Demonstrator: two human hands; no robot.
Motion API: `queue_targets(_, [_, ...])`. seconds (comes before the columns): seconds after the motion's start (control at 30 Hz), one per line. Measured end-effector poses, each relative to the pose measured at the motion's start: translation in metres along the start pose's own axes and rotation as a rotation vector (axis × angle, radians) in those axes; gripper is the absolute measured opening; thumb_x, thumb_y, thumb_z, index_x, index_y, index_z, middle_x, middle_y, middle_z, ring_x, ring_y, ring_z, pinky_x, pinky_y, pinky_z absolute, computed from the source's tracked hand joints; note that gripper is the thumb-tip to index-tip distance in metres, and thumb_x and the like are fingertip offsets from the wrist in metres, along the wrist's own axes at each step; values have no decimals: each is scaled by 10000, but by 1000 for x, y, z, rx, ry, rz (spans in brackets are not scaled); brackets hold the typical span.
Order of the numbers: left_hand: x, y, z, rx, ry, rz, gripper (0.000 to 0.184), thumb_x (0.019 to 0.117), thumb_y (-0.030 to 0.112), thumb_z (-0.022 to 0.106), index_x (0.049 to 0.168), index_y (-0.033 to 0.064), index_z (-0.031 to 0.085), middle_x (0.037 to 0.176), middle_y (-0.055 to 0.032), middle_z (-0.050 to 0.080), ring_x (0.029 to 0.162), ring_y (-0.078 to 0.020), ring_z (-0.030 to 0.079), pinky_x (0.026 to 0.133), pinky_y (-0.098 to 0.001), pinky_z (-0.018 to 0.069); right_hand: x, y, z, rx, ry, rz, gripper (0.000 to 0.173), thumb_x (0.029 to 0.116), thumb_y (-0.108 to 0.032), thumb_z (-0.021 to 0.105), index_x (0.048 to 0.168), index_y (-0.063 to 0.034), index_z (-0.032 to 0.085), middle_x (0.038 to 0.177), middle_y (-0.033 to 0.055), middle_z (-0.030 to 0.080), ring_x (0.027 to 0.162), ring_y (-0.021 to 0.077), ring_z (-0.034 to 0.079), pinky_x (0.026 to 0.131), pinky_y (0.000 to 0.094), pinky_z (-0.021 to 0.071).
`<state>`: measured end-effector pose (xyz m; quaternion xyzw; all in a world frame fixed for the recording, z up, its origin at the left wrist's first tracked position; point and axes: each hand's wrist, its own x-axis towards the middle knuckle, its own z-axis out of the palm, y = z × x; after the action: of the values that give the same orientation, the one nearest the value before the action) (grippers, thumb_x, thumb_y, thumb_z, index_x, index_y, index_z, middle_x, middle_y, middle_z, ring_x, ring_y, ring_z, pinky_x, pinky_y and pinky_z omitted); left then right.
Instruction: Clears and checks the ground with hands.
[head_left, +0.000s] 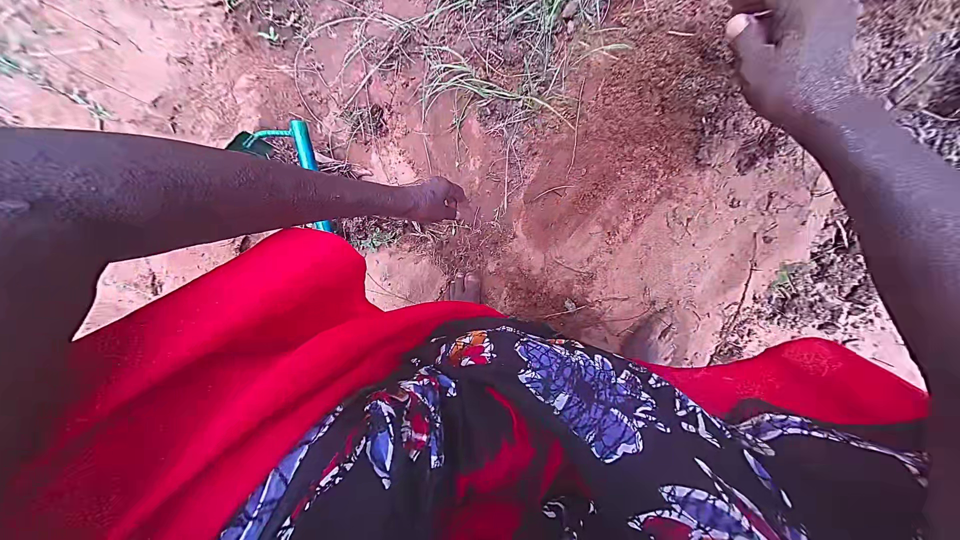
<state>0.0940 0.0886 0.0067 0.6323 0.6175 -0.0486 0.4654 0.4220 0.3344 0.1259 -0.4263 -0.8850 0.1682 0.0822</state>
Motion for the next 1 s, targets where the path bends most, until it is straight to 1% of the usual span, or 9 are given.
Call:
queue_targets(0.1, [8,13,-2,12,-34,-18,291,1013,-2,566,1290,-70,629,1182,-264,669,1117,-390,638,1011,-545,457,-100,-6,99,196,-340,-263,504,1050,-187,502,1500,36,471,1503,277,512,1361,462,533,1126,612,408])
queue_targets(0.27, [19,34,4,18,-74,69,270,1011,-45,544,1260,-110,624,1173,-280,658,1124,-390,629,1028,-507,451,-186,18,176,246,-735,-259,842,1025,-465,525,1626,25,197,1711,208,158,1606,329,85,1298,500,40])
queue_targets(0.4, [26,54,-1,86,-151,58,280,1020,-25,553,1277,-121,610,1227,-300,640,1194,-409,605,1074,-503,426,-150,32,174,174,-642,-176,876,1032,-425,578,1669,-97,75,1746,99,46,1575,310,245,1236,521,279])
queue_targets(0.5, [37,61,-4,108,-148,83,292,1029,0,547,1296,-101,608,1239,-282,635,1182,-380,608,1064,-486,438,-123,36,163,165,-605,-91,914,1024,-410,620,1677,-158,32,1691,185,258,1366,420,533,1108,583,423])
queue_targets(0.6, [43,72,-7,114,-135,125,322,1039,22,531,1327,-113,580,1283,-315,611,1218,-415,590,1089,-523,417,-95,44,122,127,-466,-82,881,1018,-434,626,1670,-126,119,1270,324,639,1122,496,655,1006,632,481])
queue_targets(0.7, [39,76,-4,127,-162,124,335,1042,26,533,1346,-110,567,1285,-319,605,1207,-418,591,1079,-521,419,-67,39,25,125,-114,-52,663,1046,-398,568,1528,31,417,1259,344,638,1175,517,629,1026,648,457])
queue_targets(0.8, [36,82,-4,143,-186,104,345,1046,30,536,1359,-112,555,1270,-322,610,1154,-414,610,1045,-521,439,-53,53,-42,139,87,-49,550,1072,-328,476,1512,1,460,1406,247,604,1291,380,610,1116,533,454])
queue_targets(0.9, [39,83,-6,133,-193,106,313,1044,26,542,1329,-100,574,1250,-288,620,1099,-360,626,1009,-487,470,-101,60,-10,124,-82,-229,436,1041,-189,525,1413,34,568,1313,289,641,1202,459,637,1048,611,466])
queue_targets(1.0, [48,76,0,99,-164,173,227,1006,-26,582,1213,-102,639,1152,-246,662,1023,-320,646,953,-460,499,-183,61,57,233,-541,-241,484,1074,-232,522,1505,-12,497,1487,223,554,1345,414,562,1123,578,423])
